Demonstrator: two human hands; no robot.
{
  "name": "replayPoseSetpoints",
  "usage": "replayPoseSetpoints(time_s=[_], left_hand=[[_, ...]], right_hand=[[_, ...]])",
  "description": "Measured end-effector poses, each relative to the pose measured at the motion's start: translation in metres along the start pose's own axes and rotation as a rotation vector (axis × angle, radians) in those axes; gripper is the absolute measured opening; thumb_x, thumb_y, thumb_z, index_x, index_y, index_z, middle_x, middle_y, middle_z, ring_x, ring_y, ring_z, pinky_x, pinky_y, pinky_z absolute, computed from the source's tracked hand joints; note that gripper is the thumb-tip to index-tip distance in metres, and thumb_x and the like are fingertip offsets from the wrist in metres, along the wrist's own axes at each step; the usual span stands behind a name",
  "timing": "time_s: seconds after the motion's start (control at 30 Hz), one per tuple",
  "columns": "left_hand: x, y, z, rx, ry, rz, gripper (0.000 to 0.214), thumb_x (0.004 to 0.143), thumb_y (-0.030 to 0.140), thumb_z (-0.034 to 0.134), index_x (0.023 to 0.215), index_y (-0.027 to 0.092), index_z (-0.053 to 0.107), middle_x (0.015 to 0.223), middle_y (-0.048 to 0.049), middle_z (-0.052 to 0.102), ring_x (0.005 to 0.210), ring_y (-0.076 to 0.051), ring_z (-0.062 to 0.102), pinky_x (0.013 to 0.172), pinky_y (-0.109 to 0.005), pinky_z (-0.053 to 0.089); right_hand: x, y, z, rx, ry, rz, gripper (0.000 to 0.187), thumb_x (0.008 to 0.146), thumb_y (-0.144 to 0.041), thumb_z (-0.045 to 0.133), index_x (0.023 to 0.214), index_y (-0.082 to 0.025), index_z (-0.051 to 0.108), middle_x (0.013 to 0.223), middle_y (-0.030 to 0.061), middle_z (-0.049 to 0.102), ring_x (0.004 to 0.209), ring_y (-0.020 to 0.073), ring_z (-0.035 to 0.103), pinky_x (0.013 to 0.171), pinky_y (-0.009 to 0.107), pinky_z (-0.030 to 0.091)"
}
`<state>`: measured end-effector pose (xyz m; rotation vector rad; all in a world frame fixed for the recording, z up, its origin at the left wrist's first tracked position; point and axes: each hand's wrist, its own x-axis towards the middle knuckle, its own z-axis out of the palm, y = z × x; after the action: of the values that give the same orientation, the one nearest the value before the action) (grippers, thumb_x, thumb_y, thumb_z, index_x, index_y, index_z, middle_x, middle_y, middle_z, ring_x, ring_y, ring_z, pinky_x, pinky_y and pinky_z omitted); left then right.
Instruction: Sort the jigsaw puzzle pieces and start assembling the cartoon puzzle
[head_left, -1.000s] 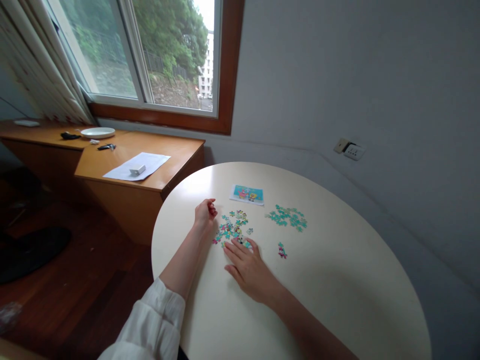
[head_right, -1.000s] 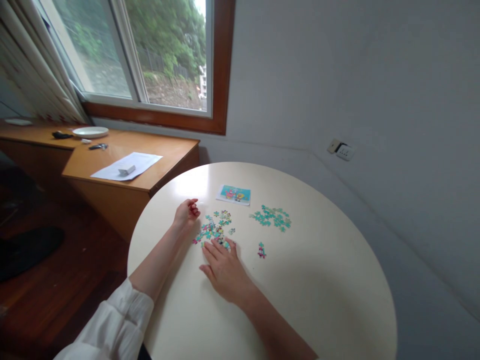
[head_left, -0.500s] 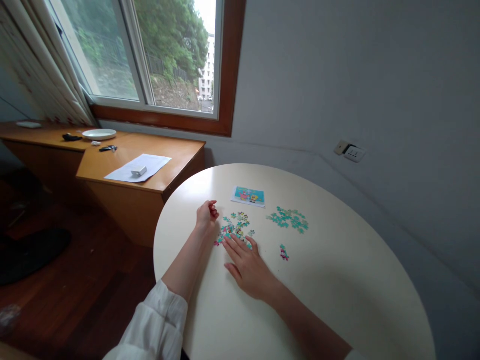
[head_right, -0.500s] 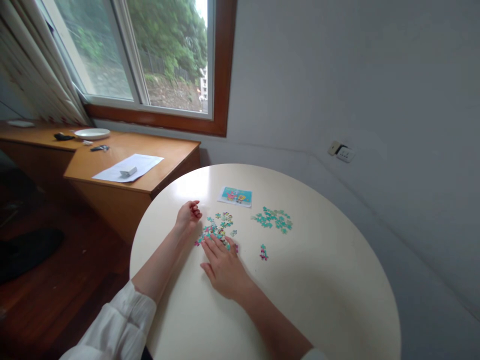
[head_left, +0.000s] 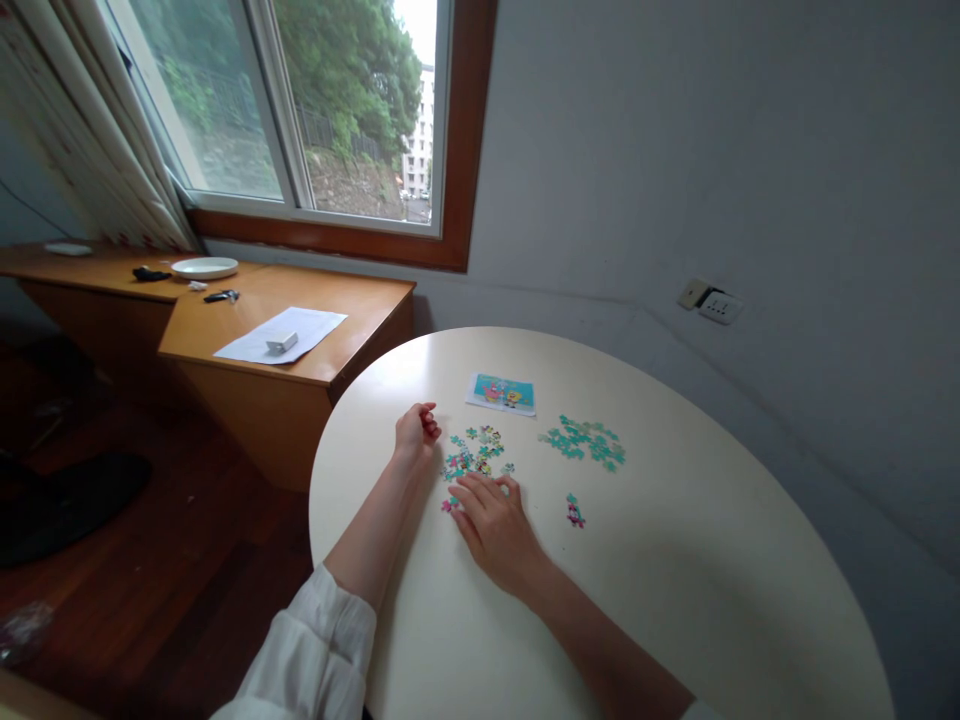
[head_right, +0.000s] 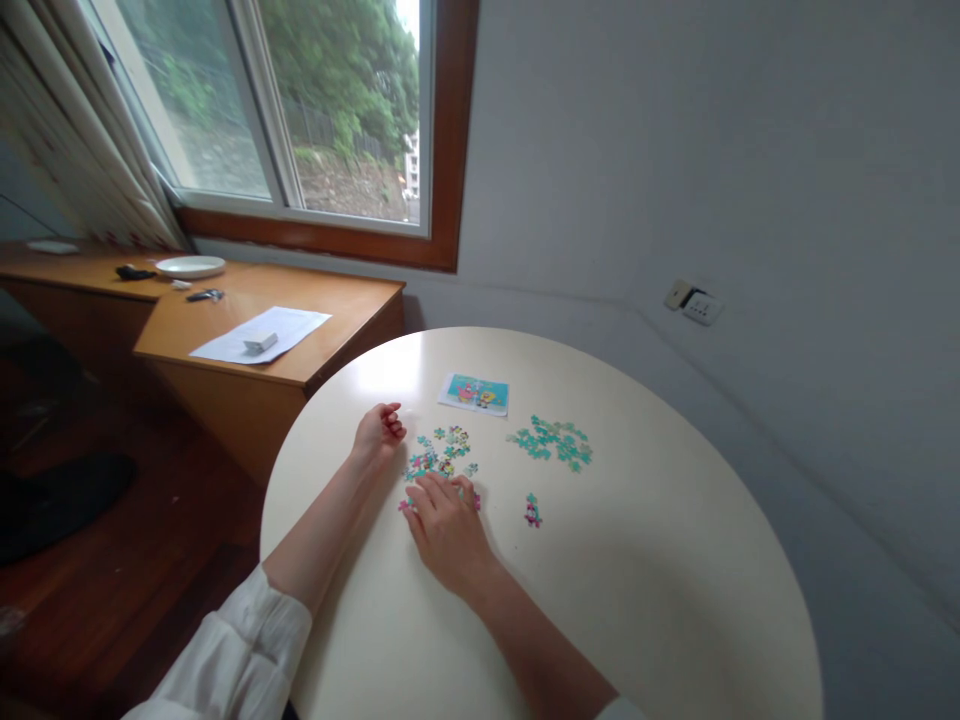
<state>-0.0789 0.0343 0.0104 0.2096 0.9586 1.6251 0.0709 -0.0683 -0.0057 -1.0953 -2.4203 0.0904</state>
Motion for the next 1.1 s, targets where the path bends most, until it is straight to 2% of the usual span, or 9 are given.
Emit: replayPoseSetpoints(time_s=[0.1, 0.17, 0.27, 0.4, 0.5, 0.67, 1.1], left_hand=[[0.0007, -0.0016, 0.0, 0.003, 0.0, 0.002, 0.008, 0.061, 0.008, 0.047, 0.066, 0.012, 0.051, 0.041, 0.0084, 0.034, 0.033, -0.003, 0.027, 0.037, -0.016, 0.022], [0.0014, -0.0029, 0.0001, 0.005, -0.002, 0.0, 0.008, 0.06, 0.008, 0.047, 0.066, 0.012, 0.051, 0.04, 0.0085, 0.033, 0.033, -0.002, 0.026, 0.036, -0.016, 0.022], [0.0018, -0.0046, -0.0001, 0.008, -0.011, 0.001, 0.008, 0.061, 0.008, 0.047, 0.065, 0.012, 0.052, 0.041, 0.0083, 0.033, 0.033, -0.002, 0.026, 0.036, -0.016, 0.021], [0.0011, -0.0057, -0.0009, 0.011, -0.024, 0.014, 0.007, 0.061, 0.008, 0.048, 0.065, 0.012, 0.052, 0.041, 0.008, 0.034, 0.033, -0.003, 0.028, 0.036, -0.016, 0.022], [0.0009, -0.0062, -0.0012, 0.016, -0.025, 0.021, 0.007, 0.061, 0.008, 0.048, 0.065, 0.012, 0.052, 0.041, 0.0082, 0.034, 0.033, -0.003, 0.028, 0.035, -0.016, 0.022], [0.0012, -0.007, -0.0012, 0.027, -0.025, 0.023, 0.005, 0.061, 0.009, 0.05, 0.065, 0.012, 0.052, 0.041, 0.0086, 0.034, 0.032, -0.002, 0.028, 0.035, -0.016, 0.022], [0.0028, -0.01, -0.0036, 0.082, -0.039, 0.046, 0.005, 0.06, 0.012, 0.053, 0.065, 0.012, 0.052, 0.043, 0.0089, 0.034, 0.034, -0.002, 0.029, 0.037, -0.015, 0.024]], right_hand=[[0.0022, 0.0026, 0.0027, -0.101, -0.011, 0.116, 0.041, 0.092, -0.035, 0.035, 0.129, -0.02, 0.042, 0.136, 0.0089, 0.045, 0.127, 0.0225, 0.033, 0.1, 0.042, 0.017], [0.0025, 0.0045, 0.0049, -0.127, -0.048, 0.137, 0.044, 0.092, -0.038, 0.033, 0.132, -0.02, 0.038, 0.138, 0.0082, 0.042, 0.129, 0.0229, 0.03, 0.102, 0.045, 0.014], [0.0022, 0.0055, 0.0051, -0.106, -0.071, 0.139, 0.04, 0.093, -0.037, 0.032, 0.127, -0.021, 0.044, 0.134, 0.0071, 0.047, 0.128, 0.0214, 0.033, 0.103, 0.045, 0.012], [0.0025, 0.0034, 0.0002, -0.073, -0.037, 0.135, 0.032, 0.092, -0.033, 0.035, 0.114, -0.022, 0.055, 0.122, 0.007, 0.057, 0.122, 0.0196, 0.04, 0.104, 0.042, 0.014], [0.0029, 0.0027, -0.0014, -0.084, -0.025, 0.154, 0.028, 0.091, -0.033, 0.038, 0.109, -0.024, 0.058, 0.123, 0.0078, 0.055, 0.121, 0.0203, 0.04, 0.102, 0.042, 0.018], [0.0024, 0.0051, 0.0024, -0.087, -0.072, 0.152, 0.034, 0.092, -0.032, 0.034, 0.121, -0.029, 0.052, 0.131, 0.0061, 0.05, 0.125, 0.0204, 0.036, 0.102, 0.044, 0.018], [0.0019, 0.0052, 0.0014, -0.131, -0.057, 0.201, 0.039, 0.092, -0.033, 0.033, 0.124, -0.017, 0.048, 0.128, 0.0117, 0.051, 0.122, 0.0223, 0.04, 0.101, 0.044, 0.022]])
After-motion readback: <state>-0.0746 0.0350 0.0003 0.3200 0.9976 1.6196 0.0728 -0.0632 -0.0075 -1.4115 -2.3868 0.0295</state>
